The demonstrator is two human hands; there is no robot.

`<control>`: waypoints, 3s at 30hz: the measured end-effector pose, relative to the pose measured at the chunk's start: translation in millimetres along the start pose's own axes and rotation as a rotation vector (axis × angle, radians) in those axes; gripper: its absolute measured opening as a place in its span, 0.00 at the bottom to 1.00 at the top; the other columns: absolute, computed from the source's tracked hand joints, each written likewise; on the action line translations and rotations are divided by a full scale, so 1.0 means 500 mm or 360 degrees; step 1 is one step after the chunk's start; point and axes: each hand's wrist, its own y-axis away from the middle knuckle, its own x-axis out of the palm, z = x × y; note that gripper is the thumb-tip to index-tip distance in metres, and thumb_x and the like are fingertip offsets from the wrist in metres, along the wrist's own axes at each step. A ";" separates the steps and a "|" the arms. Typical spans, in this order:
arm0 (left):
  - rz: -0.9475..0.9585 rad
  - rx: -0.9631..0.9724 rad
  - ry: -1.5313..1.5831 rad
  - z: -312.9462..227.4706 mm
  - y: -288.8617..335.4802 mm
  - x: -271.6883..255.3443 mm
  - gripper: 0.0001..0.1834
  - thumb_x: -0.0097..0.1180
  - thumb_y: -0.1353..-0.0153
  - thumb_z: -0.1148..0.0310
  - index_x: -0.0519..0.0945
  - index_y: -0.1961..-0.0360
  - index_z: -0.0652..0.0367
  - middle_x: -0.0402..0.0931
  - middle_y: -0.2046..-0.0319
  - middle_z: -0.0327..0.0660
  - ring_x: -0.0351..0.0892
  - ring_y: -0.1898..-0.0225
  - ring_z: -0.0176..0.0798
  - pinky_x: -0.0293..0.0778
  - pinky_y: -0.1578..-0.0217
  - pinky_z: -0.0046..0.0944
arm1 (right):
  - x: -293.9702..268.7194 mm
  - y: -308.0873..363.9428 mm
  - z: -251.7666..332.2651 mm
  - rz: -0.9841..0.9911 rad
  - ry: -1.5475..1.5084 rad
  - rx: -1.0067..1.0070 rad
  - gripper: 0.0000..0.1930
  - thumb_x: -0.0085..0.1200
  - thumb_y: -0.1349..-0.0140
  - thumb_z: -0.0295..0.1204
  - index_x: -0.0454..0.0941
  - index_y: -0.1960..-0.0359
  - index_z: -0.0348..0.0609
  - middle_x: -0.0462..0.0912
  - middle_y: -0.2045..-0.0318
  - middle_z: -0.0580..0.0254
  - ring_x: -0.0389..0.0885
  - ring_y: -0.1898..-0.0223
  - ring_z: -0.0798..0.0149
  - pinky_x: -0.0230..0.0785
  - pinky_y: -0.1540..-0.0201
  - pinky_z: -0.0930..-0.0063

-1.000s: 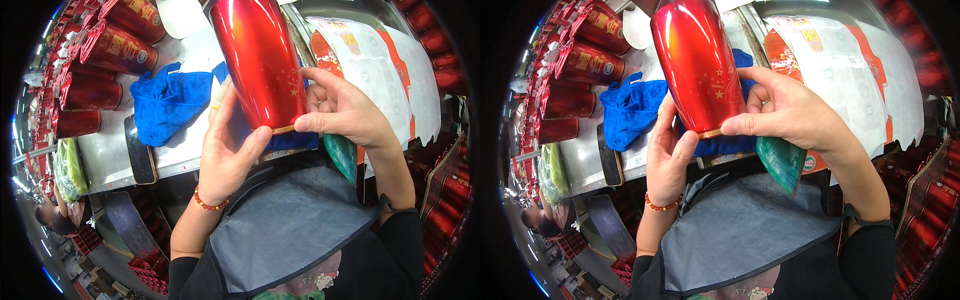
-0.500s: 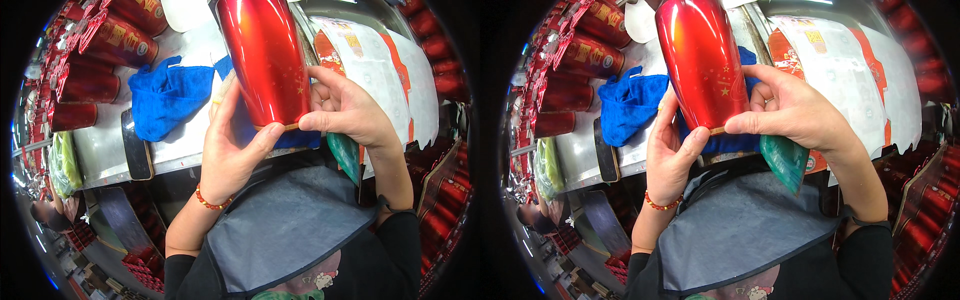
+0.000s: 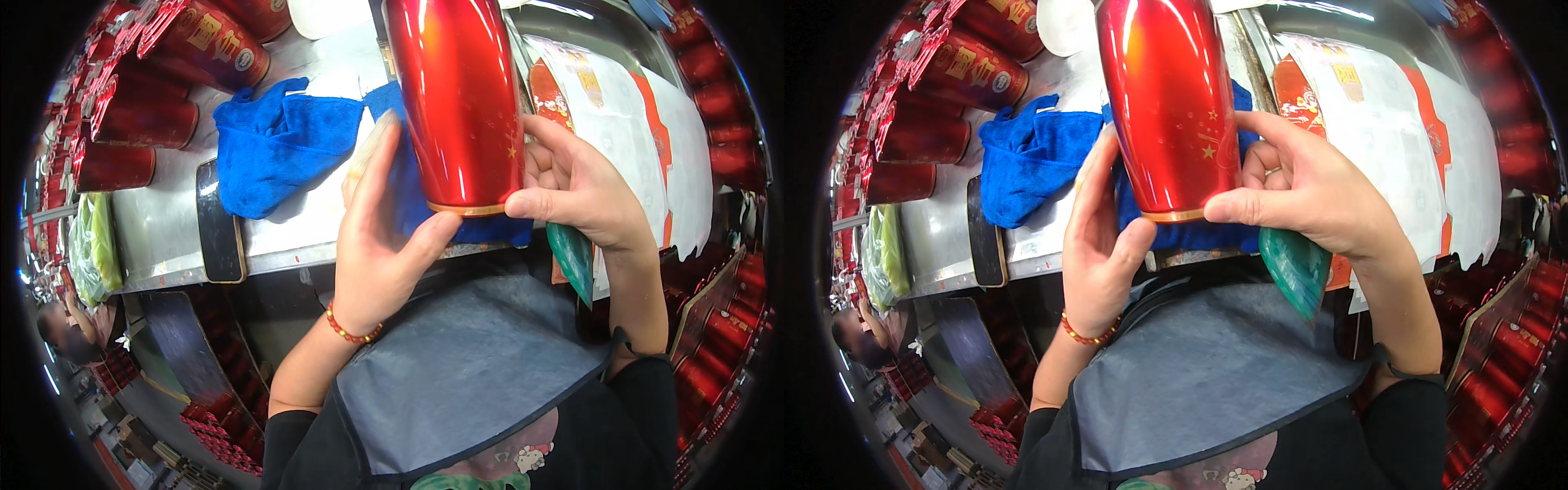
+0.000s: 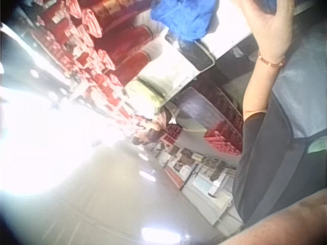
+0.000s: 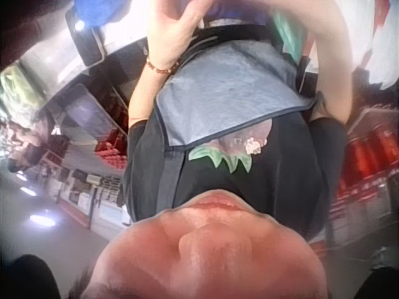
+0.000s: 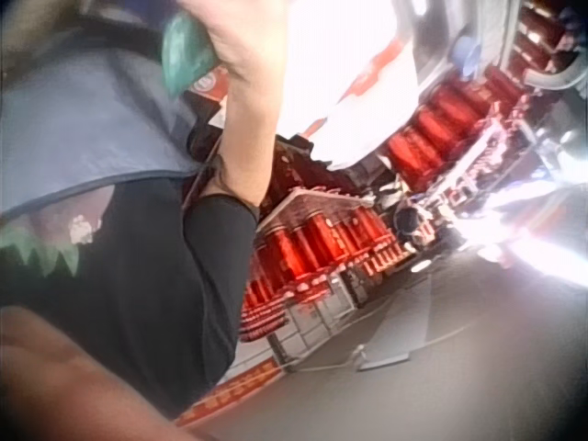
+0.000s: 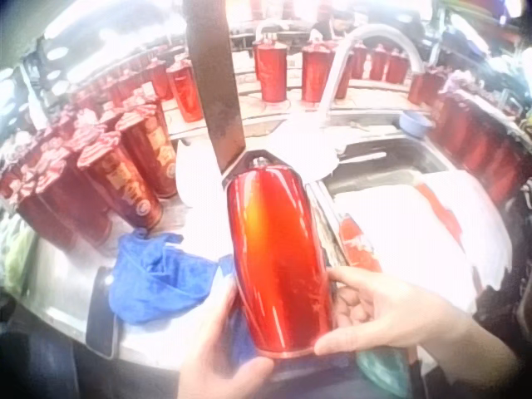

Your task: The person picks up a red cylindrical can and wipes its surface with a green sponge, then uses a blue cloth to dry it. The person repeats this process on multiple cans, rotating each can to clean all sides before placing it back on the counter.

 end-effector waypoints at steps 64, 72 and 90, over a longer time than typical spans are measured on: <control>-0.0064 0.1228 -0.1106 -0.025 0.035 0.013 0.23 0.67 0.57 0.82 0.89 0.55 0.60 0.84 0.52 0.45 0.83 0.49 0.46 0.81 0.55 0.41 | -0.047 -0.170 0.094 0.0066 0.0772 -0.0206 0.48 0.63 0.46 0.69 0.70 0.38 0.37 0.84 0.49 0.49 0.86 0.47 0.54 0.80 0.46 0.66; -0.0180 0.1007 -0.1069 -0.033 0.049 -0.001 0.22 0.66 0.54 0.82 0.88 0.54 0.59 0.85 0.53 0.43 0.82 0.50 0.46 0.79 0.52 0.39 | -0.036 -0.159 0.088 0.0171 0.0291 -0.0154 0.46 0.71 0.48 0.61 0.74 0.40 0.33 0.85 0.50 0.48 0.87 0.50 0.59 0.79 0.43 0.68; 0.0033 0.1219 -0.1102 -0.043 0.025 0.015 0.21 0.68 0.56 0.81 0.89 0.57 0.59 0.85 0.54 0.42 0.83 0.50 0.48 0.83 0.55 0.40 | -0.032 -0.171 0.124 0.0119 0.0795 -0.0240 0.41 0.67 0.43 0.59 0.72 0.39 0.39 0.85 0.49 0.52 0.88 0.51 0.61 0.81 0.47 0.69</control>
